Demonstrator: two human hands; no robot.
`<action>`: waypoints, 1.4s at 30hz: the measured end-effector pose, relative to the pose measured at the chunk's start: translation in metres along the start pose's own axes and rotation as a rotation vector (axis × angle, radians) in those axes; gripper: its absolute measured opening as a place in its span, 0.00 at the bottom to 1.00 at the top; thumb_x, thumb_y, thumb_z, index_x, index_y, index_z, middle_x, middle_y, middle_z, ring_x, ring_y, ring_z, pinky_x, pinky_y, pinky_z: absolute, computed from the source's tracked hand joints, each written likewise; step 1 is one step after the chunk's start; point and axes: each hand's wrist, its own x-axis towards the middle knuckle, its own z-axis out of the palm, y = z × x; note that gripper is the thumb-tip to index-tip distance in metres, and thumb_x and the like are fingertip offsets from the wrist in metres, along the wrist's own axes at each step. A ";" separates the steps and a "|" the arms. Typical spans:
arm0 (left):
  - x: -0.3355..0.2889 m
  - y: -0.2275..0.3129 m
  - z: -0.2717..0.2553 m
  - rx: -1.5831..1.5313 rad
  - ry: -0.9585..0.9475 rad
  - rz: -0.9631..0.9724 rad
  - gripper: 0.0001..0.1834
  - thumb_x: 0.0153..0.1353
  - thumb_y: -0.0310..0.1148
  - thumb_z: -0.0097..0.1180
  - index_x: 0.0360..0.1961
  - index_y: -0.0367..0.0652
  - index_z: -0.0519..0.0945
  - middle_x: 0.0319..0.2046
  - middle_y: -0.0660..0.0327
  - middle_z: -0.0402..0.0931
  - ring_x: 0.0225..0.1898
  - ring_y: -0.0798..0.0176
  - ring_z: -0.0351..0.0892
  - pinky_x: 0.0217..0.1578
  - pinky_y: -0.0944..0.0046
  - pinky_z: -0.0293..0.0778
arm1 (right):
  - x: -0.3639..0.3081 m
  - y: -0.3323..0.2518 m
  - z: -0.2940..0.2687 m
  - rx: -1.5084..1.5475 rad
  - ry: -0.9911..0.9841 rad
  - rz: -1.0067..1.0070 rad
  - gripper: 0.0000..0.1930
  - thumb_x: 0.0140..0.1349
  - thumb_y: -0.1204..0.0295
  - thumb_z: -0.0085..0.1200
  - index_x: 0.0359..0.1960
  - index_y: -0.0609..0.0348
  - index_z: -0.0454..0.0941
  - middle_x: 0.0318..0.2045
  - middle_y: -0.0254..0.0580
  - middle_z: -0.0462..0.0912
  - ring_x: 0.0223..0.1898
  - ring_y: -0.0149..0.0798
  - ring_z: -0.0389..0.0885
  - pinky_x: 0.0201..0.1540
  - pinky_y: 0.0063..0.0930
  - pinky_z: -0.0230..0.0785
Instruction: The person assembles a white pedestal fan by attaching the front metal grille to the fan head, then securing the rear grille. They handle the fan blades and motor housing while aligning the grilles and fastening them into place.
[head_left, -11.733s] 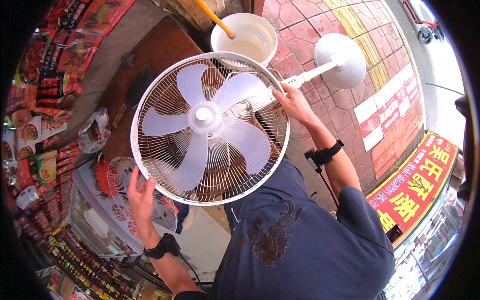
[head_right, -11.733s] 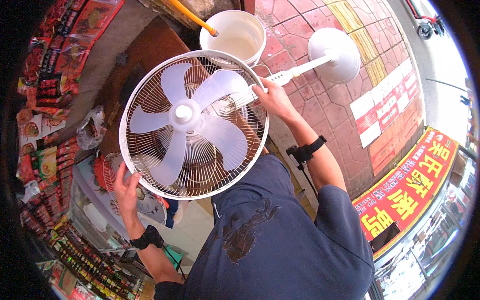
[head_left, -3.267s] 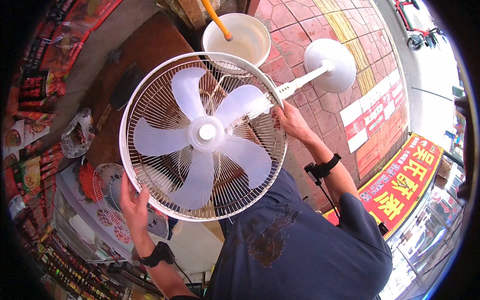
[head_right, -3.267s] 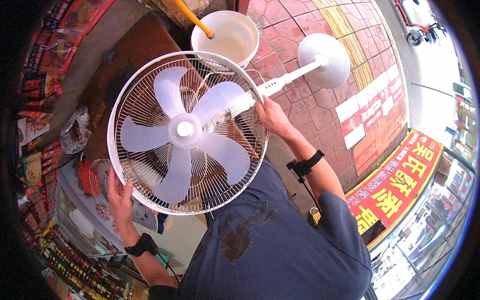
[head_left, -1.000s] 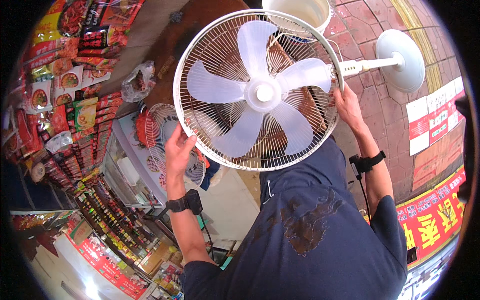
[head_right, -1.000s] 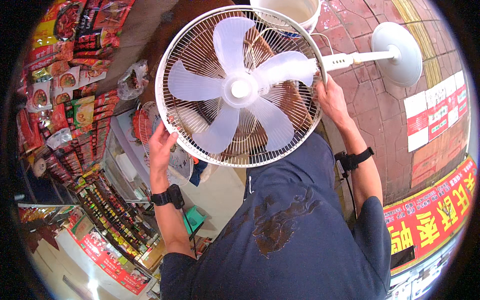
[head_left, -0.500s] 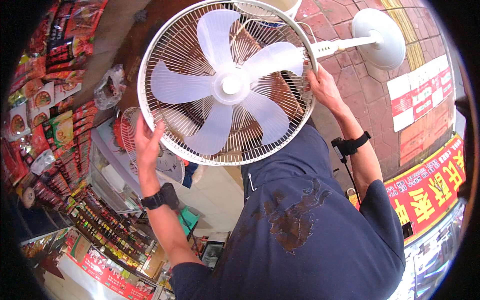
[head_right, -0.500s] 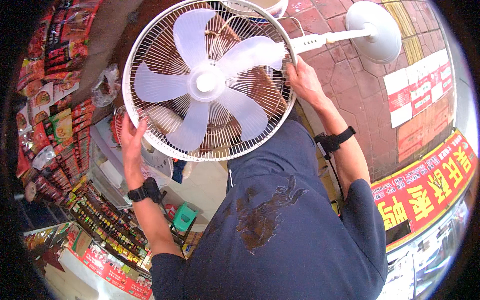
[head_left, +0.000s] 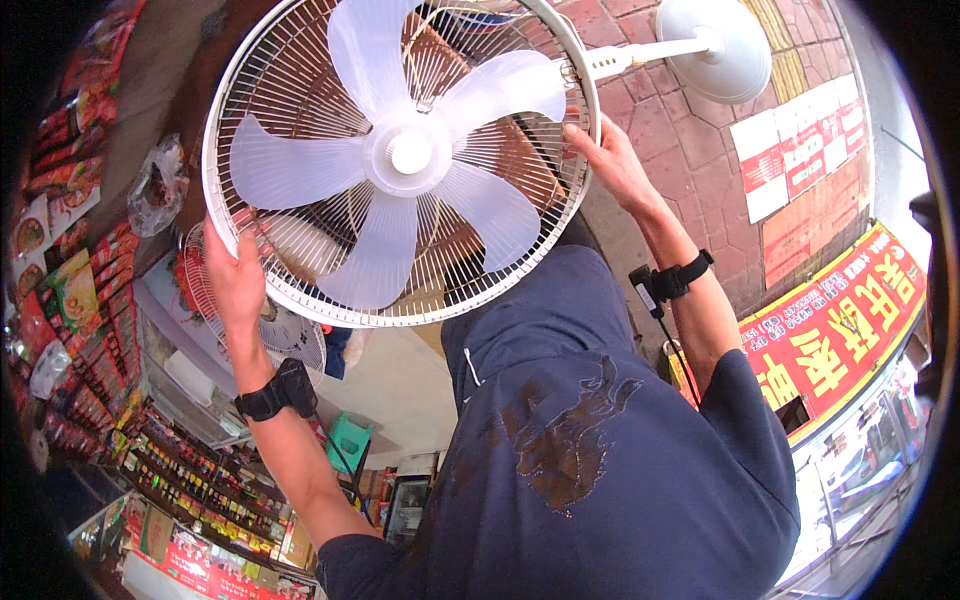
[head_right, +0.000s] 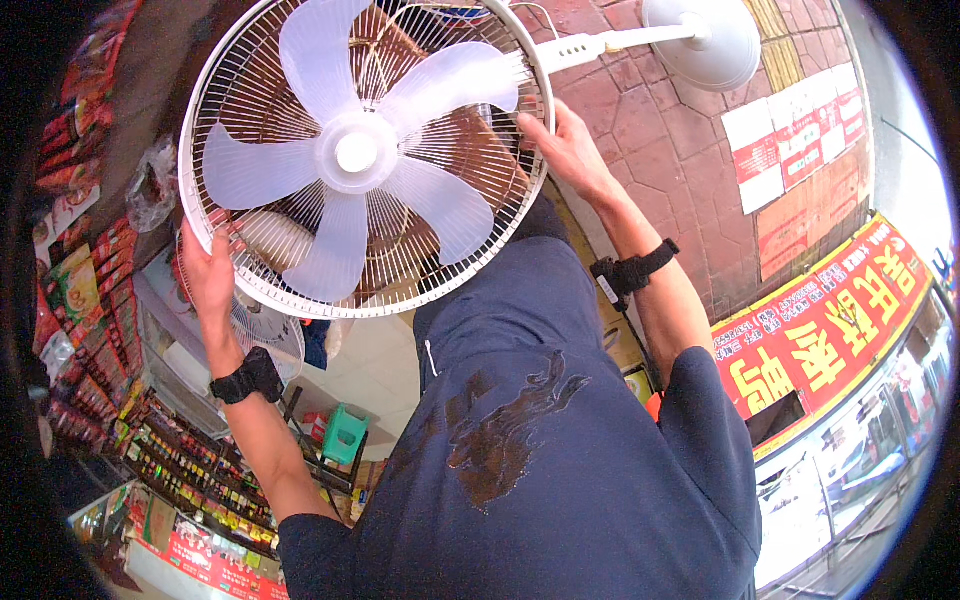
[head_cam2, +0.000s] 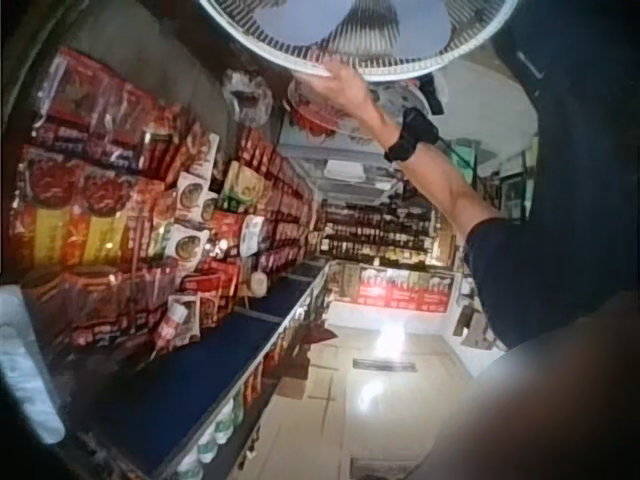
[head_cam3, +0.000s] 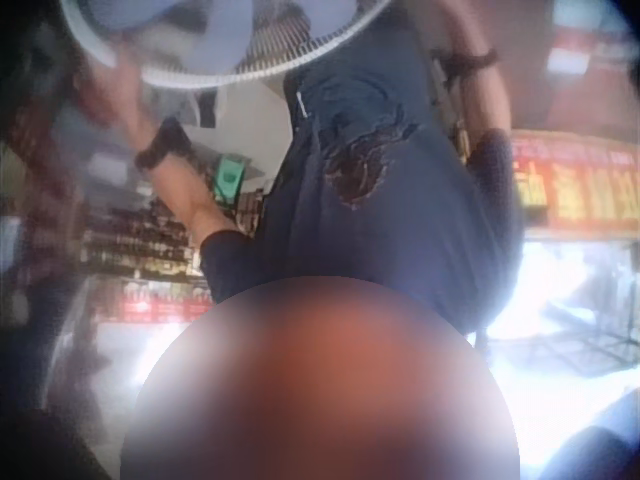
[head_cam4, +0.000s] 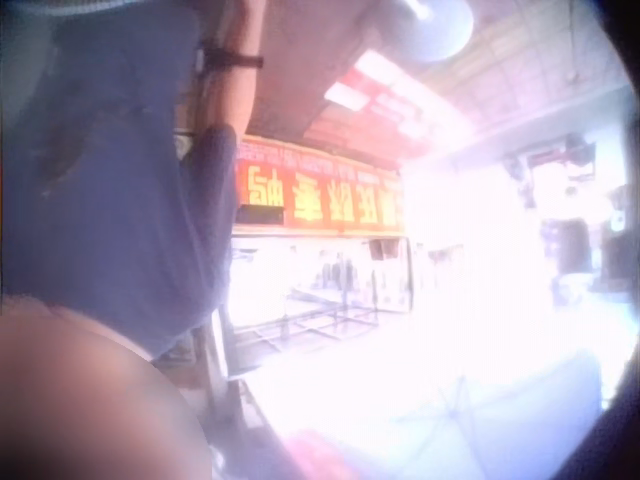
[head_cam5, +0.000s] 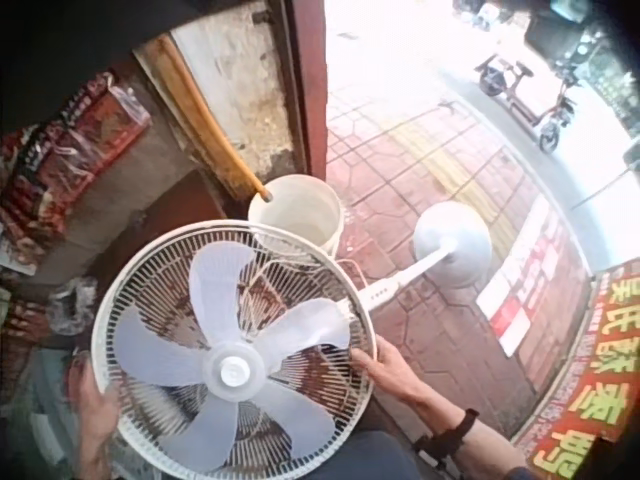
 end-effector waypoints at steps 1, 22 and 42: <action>0.001 0.000 0.000 -0.023 -0.021 0.014 0.27 0.70 0.19 0.44 0.70 0.38 0.64 0.54 0.54 0.77 0.45 0.64 0.83 0.40 0.66 0.80 | -0.010 -0.001 0.000 -0.002 -0.050 0.043 0.25 0.75 0.61 0.57 0.66 0.64 0.70 0.49 0.36 0.82 0.48 0.29 0.80 0.54 0.31 0.75; 0.001 0.004 -0.018 0.075 -0.130 -0.028 0.32 0.70 0.21 0.47 0.75 0.43 0.61 0.58 0.55 0.77 0.43 0.66 0.82 0.37 0.67 0.80 | -0.091 0.007 0.044 -0.072 0.012 0.206 0.34 0.69 0.78 0.56 0.74 0.63 0.53 0.38 0.38 0.78 0.37 0.32 0.85 0.37 0.28 0.81; 0.000 -0.007 -0.016 0.012 -0.114 -0.004 0.30 0.73 0.22 0.46 0.75 0.39 0.60 0.58 0.53 0.78 0.42 0.66 0.83 0.35 0.69 0.79 | -0.082 -0.003 0.046 0.022 -0.029 0.295 0.17 0.70 0.74 0.59 0.56 0.64 0.70 0.40 0.38 0.82 0.35 0.30 0.86 0.33 0.25 0.79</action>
